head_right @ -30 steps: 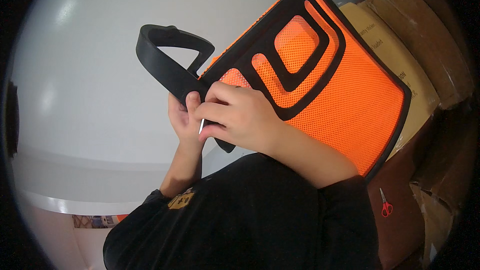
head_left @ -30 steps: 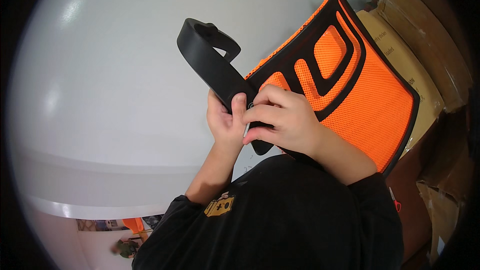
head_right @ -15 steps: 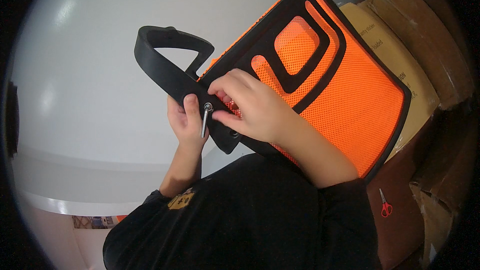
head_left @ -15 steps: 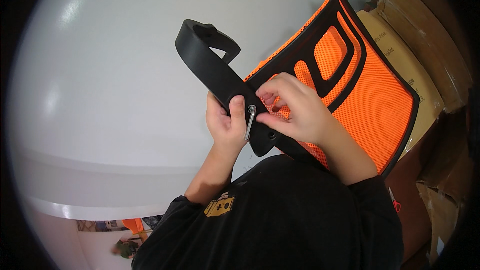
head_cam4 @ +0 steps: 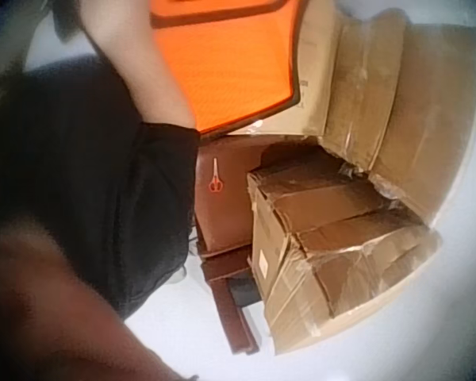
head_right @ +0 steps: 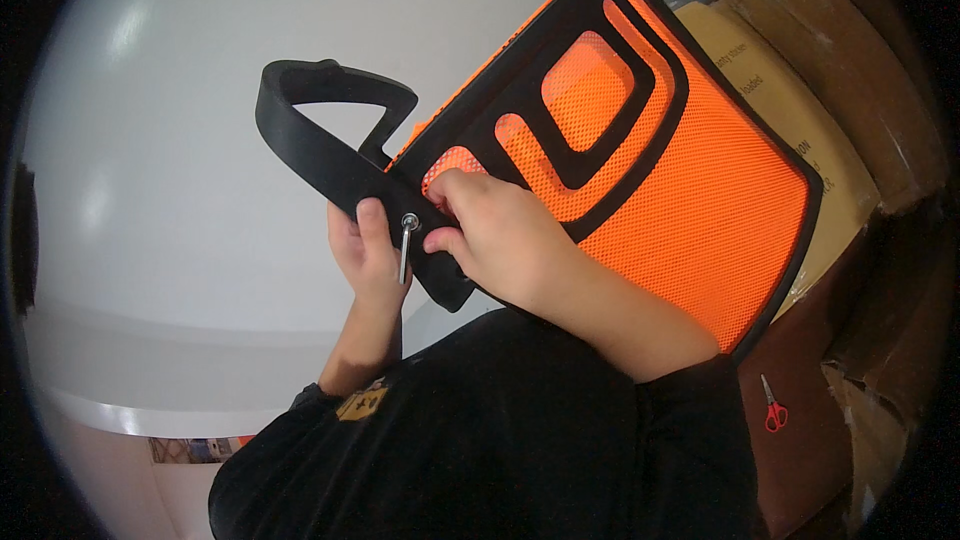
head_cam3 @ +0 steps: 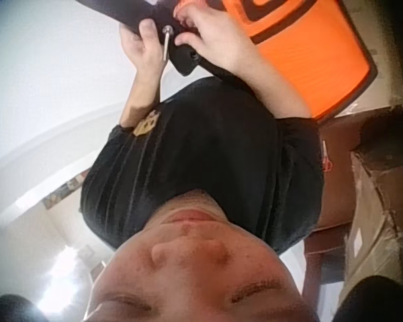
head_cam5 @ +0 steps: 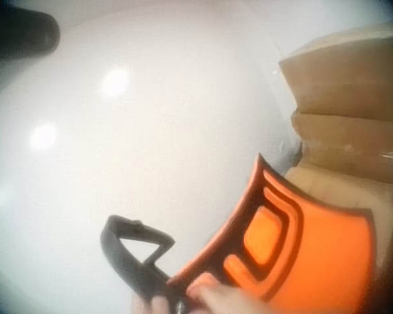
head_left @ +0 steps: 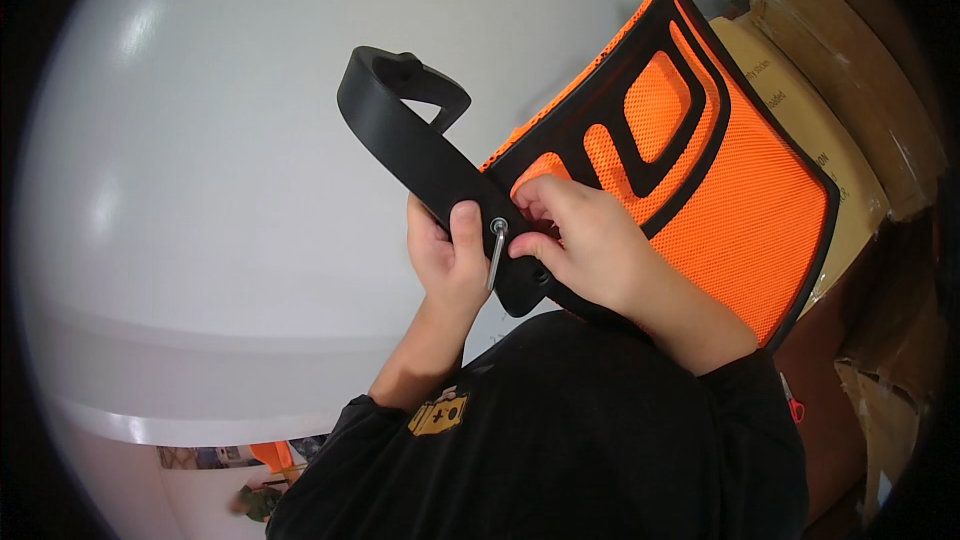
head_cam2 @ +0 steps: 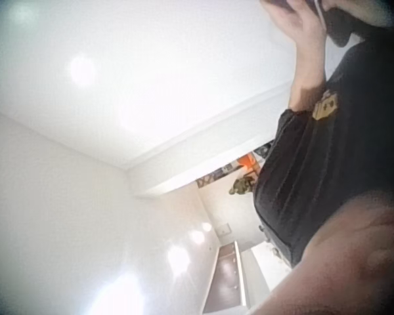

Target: The person attaches an orange mesh chair back to a black frame using a screwdriver. They align the parts, insert screws, and tighten them to secure the backrest.

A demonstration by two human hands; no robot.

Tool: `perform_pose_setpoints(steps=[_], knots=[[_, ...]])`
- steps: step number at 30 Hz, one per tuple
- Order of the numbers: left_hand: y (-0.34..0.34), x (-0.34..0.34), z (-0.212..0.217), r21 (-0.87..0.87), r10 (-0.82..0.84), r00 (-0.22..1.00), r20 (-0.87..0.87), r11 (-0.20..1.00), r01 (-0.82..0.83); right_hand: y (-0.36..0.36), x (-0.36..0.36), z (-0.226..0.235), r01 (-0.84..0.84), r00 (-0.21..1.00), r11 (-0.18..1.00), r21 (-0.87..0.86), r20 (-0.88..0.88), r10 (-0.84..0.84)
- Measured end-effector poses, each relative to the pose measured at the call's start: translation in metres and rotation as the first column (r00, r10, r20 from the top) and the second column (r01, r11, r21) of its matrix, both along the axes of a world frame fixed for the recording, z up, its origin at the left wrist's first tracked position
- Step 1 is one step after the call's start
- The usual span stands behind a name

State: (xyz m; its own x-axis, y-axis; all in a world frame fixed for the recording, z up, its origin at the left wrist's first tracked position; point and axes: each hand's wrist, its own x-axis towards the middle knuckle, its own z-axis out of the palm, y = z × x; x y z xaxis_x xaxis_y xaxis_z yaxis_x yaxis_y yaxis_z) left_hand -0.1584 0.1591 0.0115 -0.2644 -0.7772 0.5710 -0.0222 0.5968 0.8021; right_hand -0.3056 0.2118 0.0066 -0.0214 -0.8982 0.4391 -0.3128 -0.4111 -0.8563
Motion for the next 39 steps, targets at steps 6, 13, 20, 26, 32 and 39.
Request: perform_pose_setpoints(steps=[6, 13, 20, 26, 32, 39], knots=[[0.003, 0.007, 0.007, 0.184, -0.132, 0.971, -0.199, 0.968, 0.169, 0.003, 0.000, 0.002, 0.005, 1.000, 0.999, -0.038, 0.017, -0.004], [0.000, 0.003, 0.010, 0.313, -0.136, 0.917, -0.375, 0.913, 0.263, 0.000, -0.001, -0.003, 0.012, 1.000, 0.999, -0.048, 0.013, -0.011], [0.002, -0.002, 0.019, 0.281, -0.175, 0.959, -0.221, 0.930, 0.235, 0.001, -0.002, -0.002, 0.009, 1.000, 0.999, -0.052, -0.004, -0.010], [0.001, -0.001, 0.015, 0.143, -0.115, 0.982, -0.149, 0.980, 0.136, 0.004, -0.004, 0.000, -0.008, 1.000, 1.000, -0.023, 0.025, 0.008], [0.004, -0.008, 0.022, 0.116, -0.158, 0.984, -0.078, 0.979, 0.167, 0.000, -0.004, -0.006, -0.010, 0.999, 0.999, -0.031, 0.034, 0.011], [0.003, -0.011, 0.017, 0.063, -0.094, 0.994, -0.063, 0.993, 0.098, 0.008, -0.008, 0.005, 0.023, 0.999, 0.997, -0.078, -0.033, -0.026]])
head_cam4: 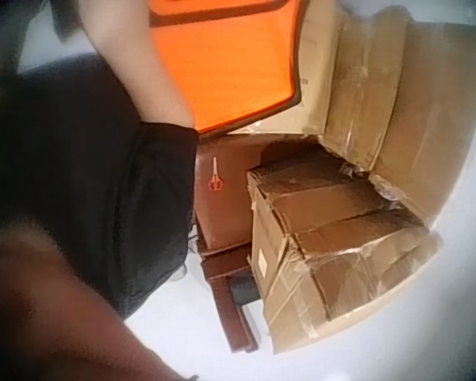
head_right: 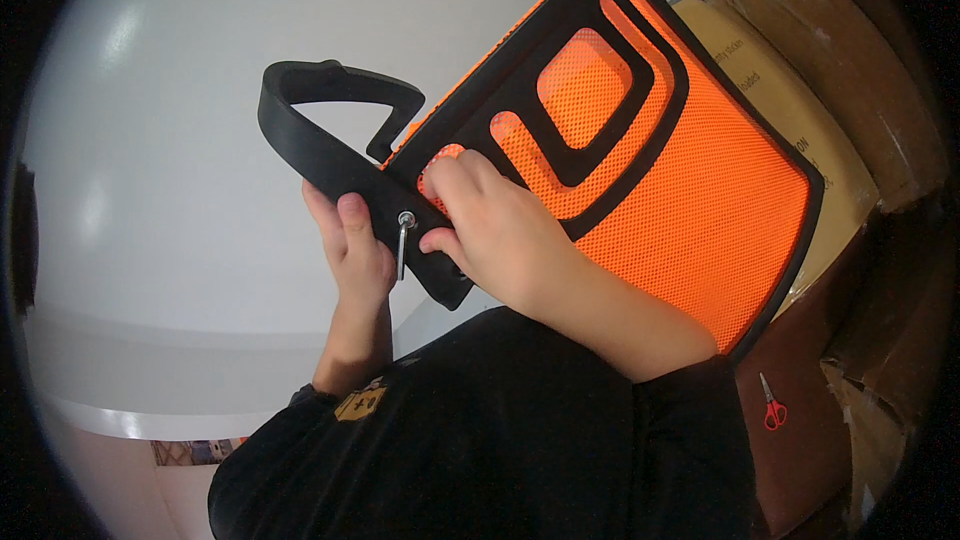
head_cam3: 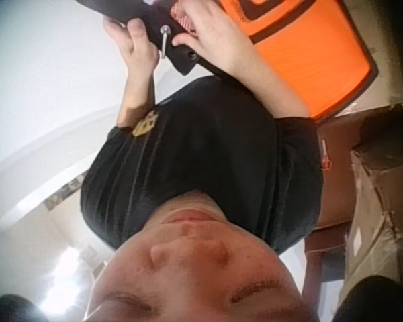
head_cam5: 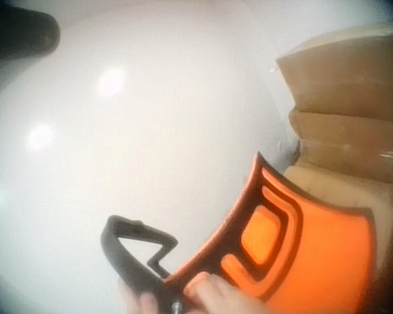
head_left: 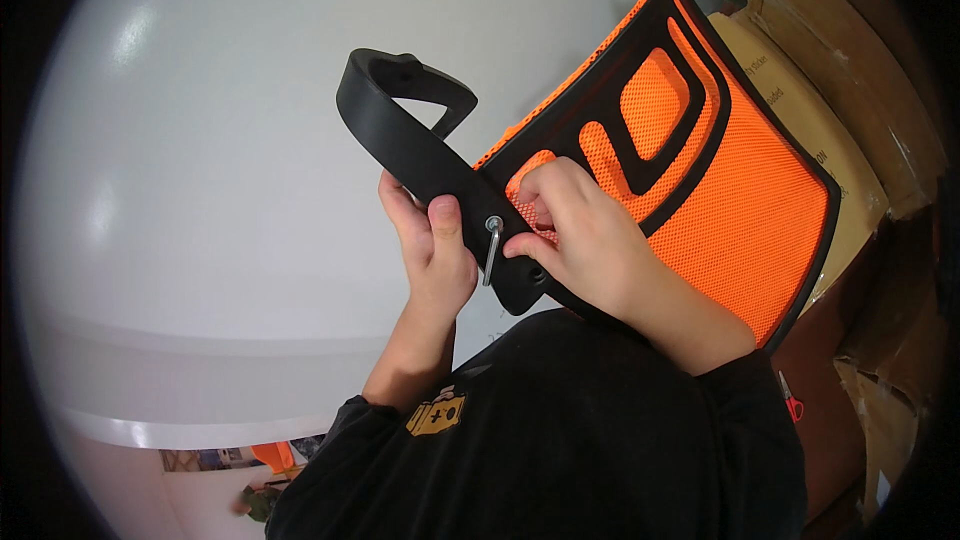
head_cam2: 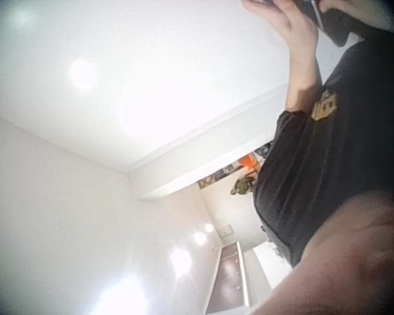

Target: The person attaches an orange mesh chair back to a black frame using a screwdriver. They align the parts, insert screws, and tighten them to secure the backrest.

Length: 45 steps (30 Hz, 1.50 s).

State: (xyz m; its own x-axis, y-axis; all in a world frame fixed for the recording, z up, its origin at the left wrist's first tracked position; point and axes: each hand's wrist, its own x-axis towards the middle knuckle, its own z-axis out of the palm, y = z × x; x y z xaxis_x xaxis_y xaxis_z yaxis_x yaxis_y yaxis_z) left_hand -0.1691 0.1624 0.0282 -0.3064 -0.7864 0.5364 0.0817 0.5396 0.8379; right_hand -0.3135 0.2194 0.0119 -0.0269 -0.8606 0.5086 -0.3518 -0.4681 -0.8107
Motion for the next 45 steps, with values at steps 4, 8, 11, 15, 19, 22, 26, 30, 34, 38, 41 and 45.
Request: perform_pose_setpoints(steps=[4, 8, 11, 15, 19, 22, 26, 30, 34, 38, 41, 45], knots=[[0.001, -0.001, 0.000, -0.014, 0.002, 1.000, 0.023, 1.000, -0.002, 0.001, -0.003, -0.001, 0.023, 0.996, 0.994, -0.105, -0.078, -0.031], [0.000, -0.001, -0.002, -0.020, 0.019, 1.000, 0.023, 1.000, -0.019, 0.007, -0.008, 0.007, -0.087, 0.995, 0.980, -0.182, -0.057, 0.077], [0.004, -0.001, 0.002, 0.020, 0.006, 0.999, 0.046, 1.000, -0.007, 0.003, -0.004, 0.005, -0.123, 0.991, 0.946, -0.301, -0.095, 0.099], [0.002, 0.000, 0.002, -0.010, 0.029, 0.997, 0.072, 1.000, -0.028, -0.005, 0.000, -0.002, -0.055, 0.989, 0.897, -0.438, -0.145, -0.010], [0.001, 0.000, 0.004, 0.016, 0.018, 0.998, 0.057, 1.000, -0.019, -0.011, 0.005, -0.007, -0.011, 0.997, 0.889, -0.457, -0.078, -0.027], [0.002, 0.003, 0.005, 0.099, -0.005, 0.999, 0.047, 0.995, 0.000, -0.013, 0.009, -0.007, 0.034, 0.997, 0.878, -0.478, -0.044, -0.062], [0.002, 0.008, 0.007, 0.205, -0.101, 0.995, -0.009, 0.973, 0.101, -0.014, 0.013, -0.008, 0.086, 0.995, 0.877, -0.473, 0.002, -0.097], [-0.002, 0.013, 0.002, 0.172, -0.134, 0.991, -0.002, 0.976, 0.133, -0.011, 0.018, -0.006, 0.136, 0.989, 0.886, -0.443, 0.012, -0.146], [-0.008, 0.013, 0.002, 0.176, -0.250, 0.961, -0.116, 0.947, 0.268, -0.015, 0.021, -0.004, 0.174, 0.984, 0.873, -0.455, 0.044, -0.174], [-0.008, 0.012, 0.004, 0.244, -0.312, 0.931, -0.191, 0.903, 0.353, -0.017, 0.021, -0.004, 0.186, 0.982, 0.872, -0.453, 0.064, -0.176], [-0.006, 0.012, 0.004, 0.254, -0.301, 0.931, -0.206, 0.902, 0.348, -0.018, 0.022, -0.004, 0.196, 0.980, 0.850, -0.489, 0.086, -0.177], [-0.007, 0.012, 0.003, 0.249, -0.319, 0.922, -0.222, 0.895, 0.370, -0.017, 0.022, -0.003, 0.192, 0.981, 0.861, -0.471, 0.070, -0.180]])
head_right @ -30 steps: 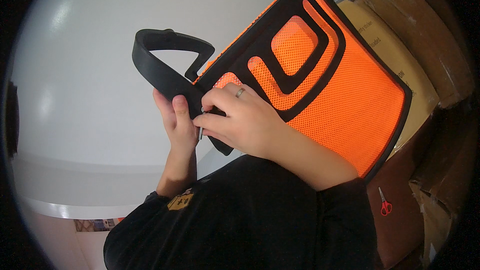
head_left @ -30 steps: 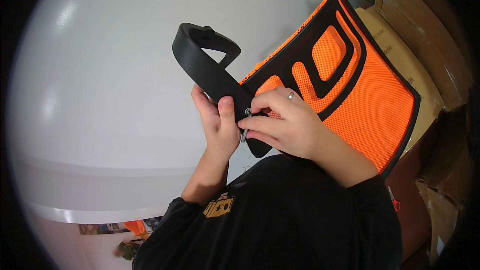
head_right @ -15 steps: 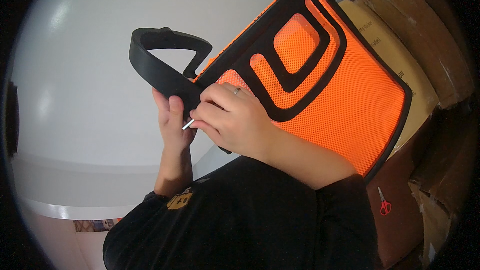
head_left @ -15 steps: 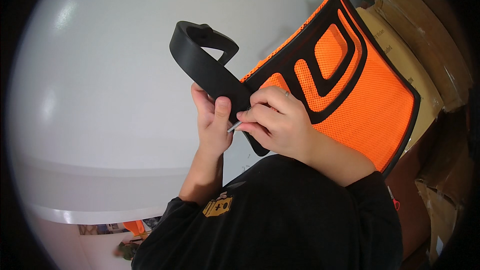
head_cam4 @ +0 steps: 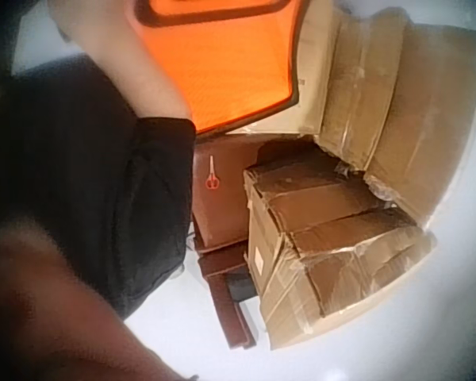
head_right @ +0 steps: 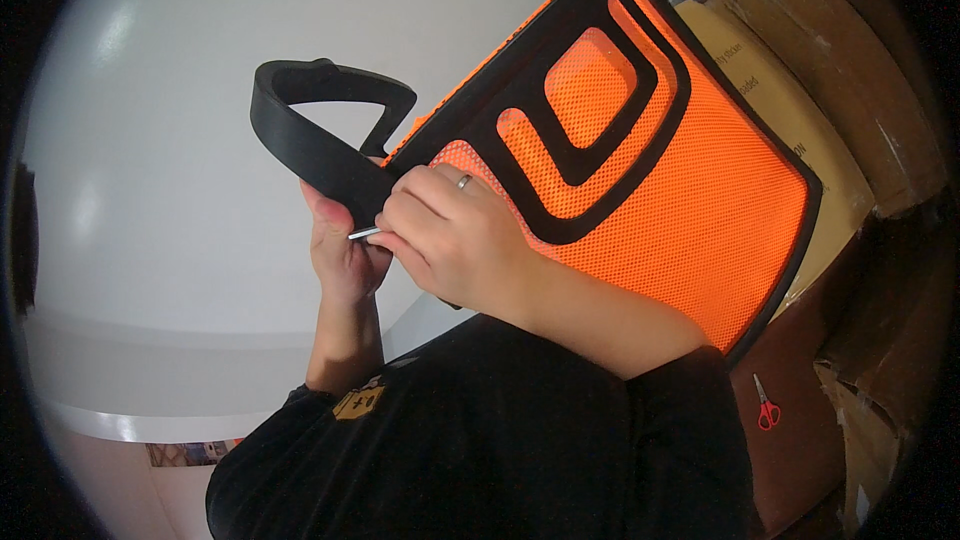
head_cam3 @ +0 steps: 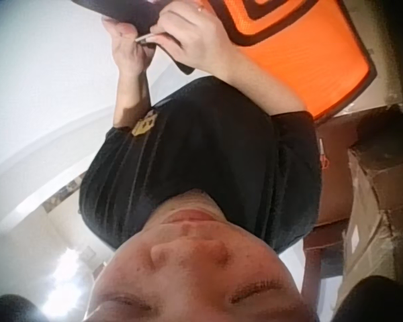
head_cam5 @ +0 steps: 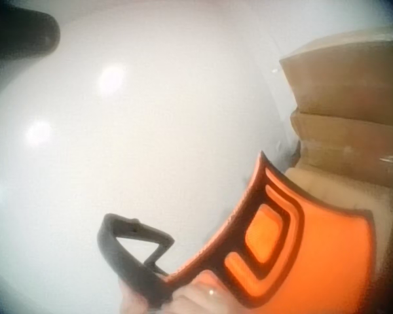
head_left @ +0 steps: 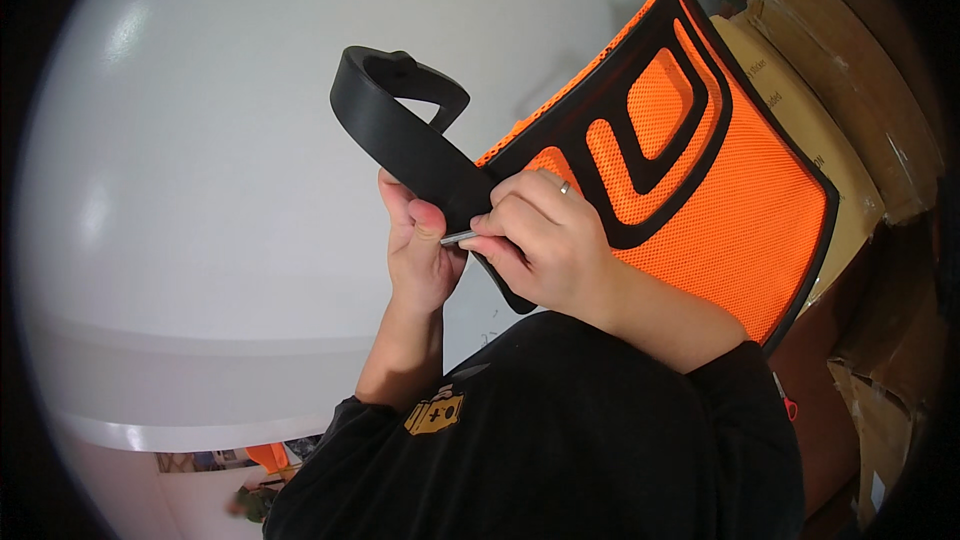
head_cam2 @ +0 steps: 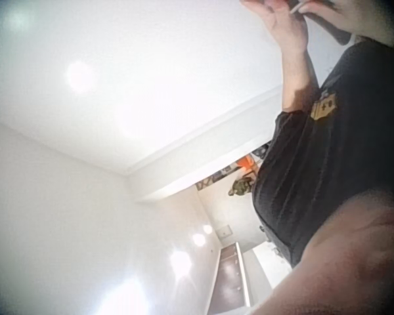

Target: The person attaches an orange mesh chair back to a black frame using a screwdriver. They align the parts, insert screws, and tighten them to secure the backrest.

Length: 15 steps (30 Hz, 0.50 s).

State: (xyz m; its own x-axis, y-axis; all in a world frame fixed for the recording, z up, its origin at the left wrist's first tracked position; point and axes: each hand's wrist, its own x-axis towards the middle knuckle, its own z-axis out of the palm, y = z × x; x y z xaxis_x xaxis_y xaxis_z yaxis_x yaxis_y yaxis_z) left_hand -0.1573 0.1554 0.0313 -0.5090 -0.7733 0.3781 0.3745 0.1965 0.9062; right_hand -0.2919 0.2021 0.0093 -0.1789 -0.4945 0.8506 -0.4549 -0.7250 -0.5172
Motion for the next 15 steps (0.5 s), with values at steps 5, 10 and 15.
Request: perform_pose_setpoints(steps=[5, 10, 15], knots=[[-0.003, -0.002, -0.005, -0.024, 0.010, 1.000, -0.008, 1.000, -0.010, -0.003, -0.002, -0.006, 0.019, 1.000, 1.000, -0.001, -0.025, -0.019], [-0.001, -0.006, 0.001, 0.001, 0.032, 0.999, 0.029, 0.999, -0.032, -0.004, -0.003, -0.001, 0.084, 0.996, 0.996, -0.019, -0.018, -0.084], [0.000, -0.003, 0.002, 0.025, 0.076, 0.996, 0.041, 0.997, -0.077, 0.001, -0.001, 0.008, 0.108, 0.989, 0.994, -0.020, -0.100, -0.110]])
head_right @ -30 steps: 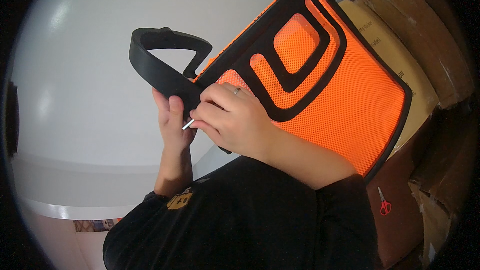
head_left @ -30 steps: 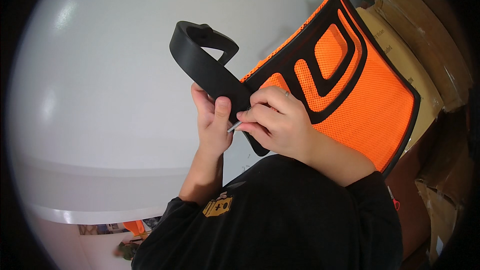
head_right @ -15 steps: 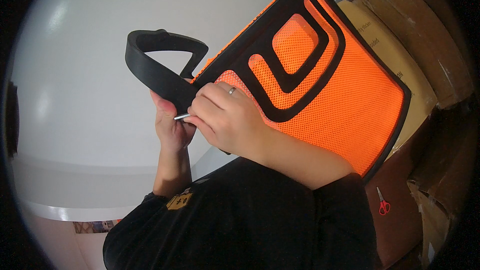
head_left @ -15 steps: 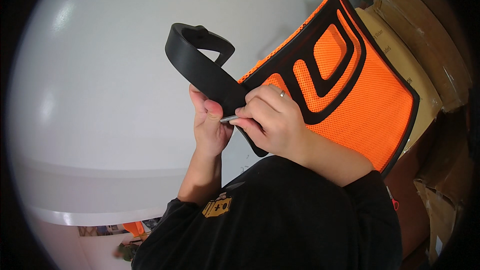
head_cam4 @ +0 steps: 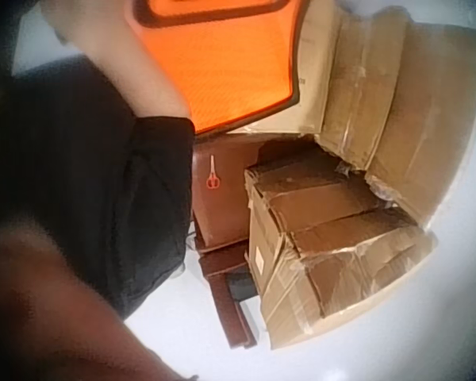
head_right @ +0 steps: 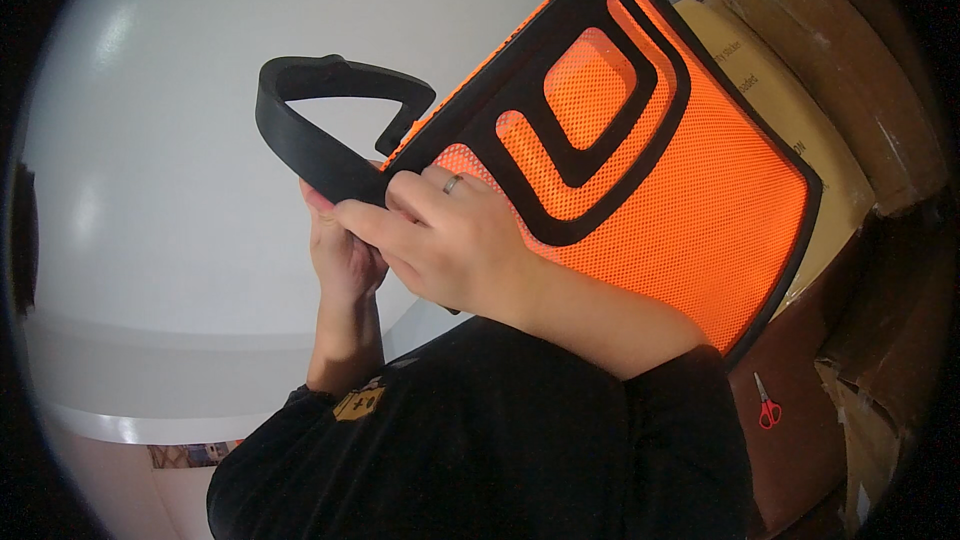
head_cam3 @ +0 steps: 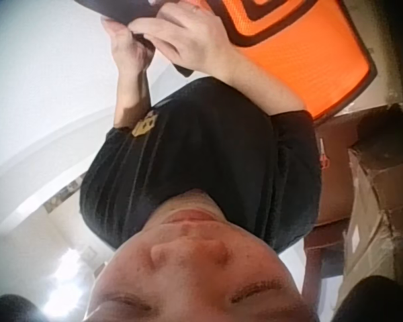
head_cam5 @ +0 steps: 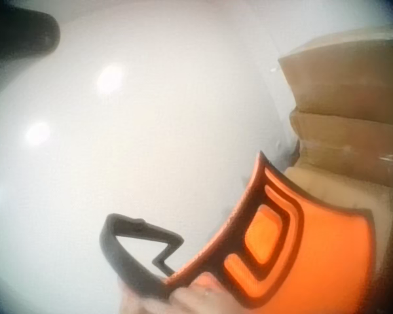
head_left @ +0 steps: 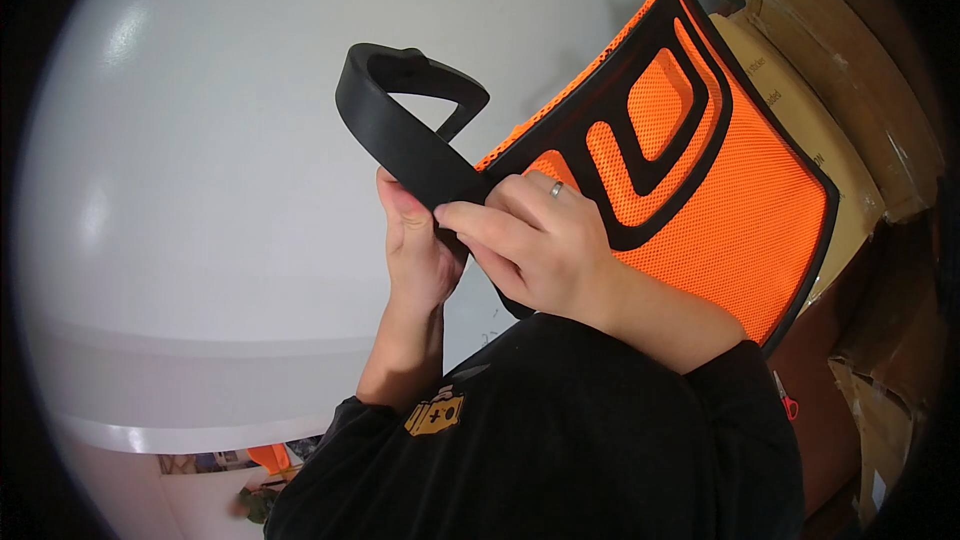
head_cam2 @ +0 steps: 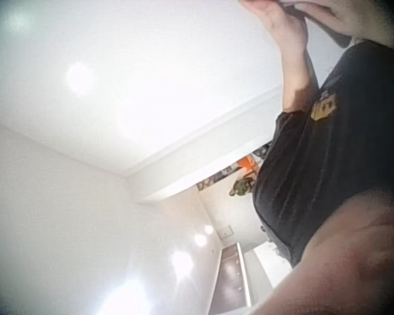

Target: The person attaches an orange mesh chair back to a black frame using a screwdriver. They align the parts, insert screws, and tighten them to secure the backrest.

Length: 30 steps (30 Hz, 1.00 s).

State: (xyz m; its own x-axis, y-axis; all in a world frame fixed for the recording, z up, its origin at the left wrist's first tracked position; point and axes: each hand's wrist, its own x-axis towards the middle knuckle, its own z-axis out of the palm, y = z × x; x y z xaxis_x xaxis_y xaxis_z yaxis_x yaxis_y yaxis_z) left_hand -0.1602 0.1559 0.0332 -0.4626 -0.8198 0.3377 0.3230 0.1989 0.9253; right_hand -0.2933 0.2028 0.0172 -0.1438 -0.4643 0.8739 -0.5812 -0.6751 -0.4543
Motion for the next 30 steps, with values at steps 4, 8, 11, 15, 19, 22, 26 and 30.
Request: perform_pose_setpoints(steps=[4, 8, 11, 15, 19, 22, 26, 30], knots=[[0.003, -0.001, 0.003, -0.009, 0.014, 1.000, 0.006, 1.000, -0.014, -0.003, 0.001, 0.003, 0.051, 0.997, 0.998, -0.022, -0.055, -0.052], [0.000, -0.001, -0.004, -0.018, 0.027, 0.997, -0.066, 0.999, -0.028, -0.005, 0.004, 0.003, 0.090, 0.996, 0.995, -0.047, -0.018, -0.091], [0.001, -0.003, -0.002, -0.044, 0.062, 0.997, -0.039, 0.997, -0.064, -0.004, 0.004, 0.006, 0.105, 0.994, 0.994, -0.041, -0.025, -0.106], [0.001, 0.000, -0.001, -0.039, 0.041, 0.999, -0.005, 0.998, -0.041, -0.007, 0.004, 0.003, 0.104, 0.993, 0.994, -0.032, -0.044, -0.106], [0.004, -0.005, 0.005, -0.054, 0.050, 0.999, 0.006, 0.997, -0.050, -0.007, 0.003, 0.002, 0.146, 0.987, 0.989, -0.022, -0.056, -0.148], [0.000, -0.001, 0.003, -0.119, 0.022, 0.999, 0.043, 0.993, -0.017, -0.008, 0.002, 0.000, 0.121, 0.992, 0.991, -0.048, -0.030, -0.123], [0.002, 0.002, 0.007, -0.058, 0.006, 0.999, 0.033, 0.998, -0.004, -0.009, 0.002, -0.003, 0.125, 0.991, 0.990, -0.062, -0.030, -0.127], [-0.002, 0.013, 0.014, -0.088, -0.062, 0.988, 0.143, 0.993, 0.075, -0.012, 0.003, -0.004, 0.105, 0.994, 0.989, -0.107, 0.013, -0.104]])
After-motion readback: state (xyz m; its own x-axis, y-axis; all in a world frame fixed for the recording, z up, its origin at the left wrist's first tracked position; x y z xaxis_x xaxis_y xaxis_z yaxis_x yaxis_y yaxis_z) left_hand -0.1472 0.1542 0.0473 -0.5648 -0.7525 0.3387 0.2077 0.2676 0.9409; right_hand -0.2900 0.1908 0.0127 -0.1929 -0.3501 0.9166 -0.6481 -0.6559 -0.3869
